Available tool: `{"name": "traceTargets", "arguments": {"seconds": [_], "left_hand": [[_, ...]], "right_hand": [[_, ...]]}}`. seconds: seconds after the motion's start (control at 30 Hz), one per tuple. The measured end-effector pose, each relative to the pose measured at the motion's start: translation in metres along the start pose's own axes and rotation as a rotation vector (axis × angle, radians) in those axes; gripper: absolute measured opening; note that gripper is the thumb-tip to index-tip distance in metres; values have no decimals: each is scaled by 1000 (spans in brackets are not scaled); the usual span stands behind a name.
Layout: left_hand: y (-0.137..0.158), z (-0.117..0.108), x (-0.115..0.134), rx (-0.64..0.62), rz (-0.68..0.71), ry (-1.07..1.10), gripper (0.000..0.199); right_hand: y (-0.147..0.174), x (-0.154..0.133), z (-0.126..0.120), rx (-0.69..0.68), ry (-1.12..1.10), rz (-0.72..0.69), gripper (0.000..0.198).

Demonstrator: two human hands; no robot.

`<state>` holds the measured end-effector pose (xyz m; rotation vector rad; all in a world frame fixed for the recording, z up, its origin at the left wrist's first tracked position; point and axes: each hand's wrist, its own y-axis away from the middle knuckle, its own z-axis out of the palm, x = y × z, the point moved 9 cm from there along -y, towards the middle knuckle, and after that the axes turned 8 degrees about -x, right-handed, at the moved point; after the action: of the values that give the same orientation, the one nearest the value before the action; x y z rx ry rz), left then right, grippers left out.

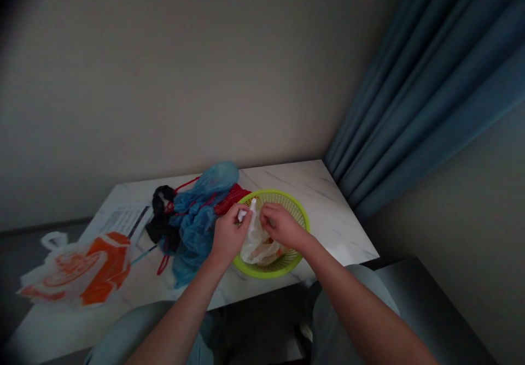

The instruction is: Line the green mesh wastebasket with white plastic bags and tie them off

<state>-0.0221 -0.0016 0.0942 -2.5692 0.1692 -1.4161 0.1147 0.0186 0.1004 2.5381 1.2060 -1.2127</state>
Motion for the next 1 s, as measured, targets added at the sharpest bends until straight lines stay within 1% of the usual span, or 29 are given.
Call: {"name": "traceTargets", "arguments": {"seconds": [0.1,0.23,0.37,0.43,0.5,0.6,0.63,0.7,0.77,0.83,0.9,1.0], "left_hand": [[-1,2,-2,-28,-14,-13,13],[-3,10,-1,-105,14,-71,13],[-3,22,4,-235,88,-114,18],[-3,26,2,-275,76,-69,19],[-5,29,-7,-288,5,55,20],[-7,37,-24,-299,-148,395,18],[-7,39,-29,-285,-198,530,16],[-7,41,-37,-212,-295,788,14],[-4,42,-43,-133,-377,986,15],[-1,43,-42,-112,-420,1106,19],[1,46,-36,-151,-436,1159,22],[3,51,-29,-219,-436,1177,23]], "right_hand": [[-1,-7,0,-2,142,-66,19],[1,-15,-3,22,292,-87,18],[5,-23,-5,75,315,-143,17],[6,-24,-10,133,304,-156,17],[8,-22,-16,202,302,-144,18],[9,-17,-23,261,303,-103,19],[10,-16,-25,263,295,-89,20],[10,-17,-26,232,263,-68,22],[10,-20,-25,181,198,-68,27],[10,-24,-25,141,122,-77,25],[10,-27,-25,133,80,-74,20],[9,-26,-25,152,106,-42,15]]}}
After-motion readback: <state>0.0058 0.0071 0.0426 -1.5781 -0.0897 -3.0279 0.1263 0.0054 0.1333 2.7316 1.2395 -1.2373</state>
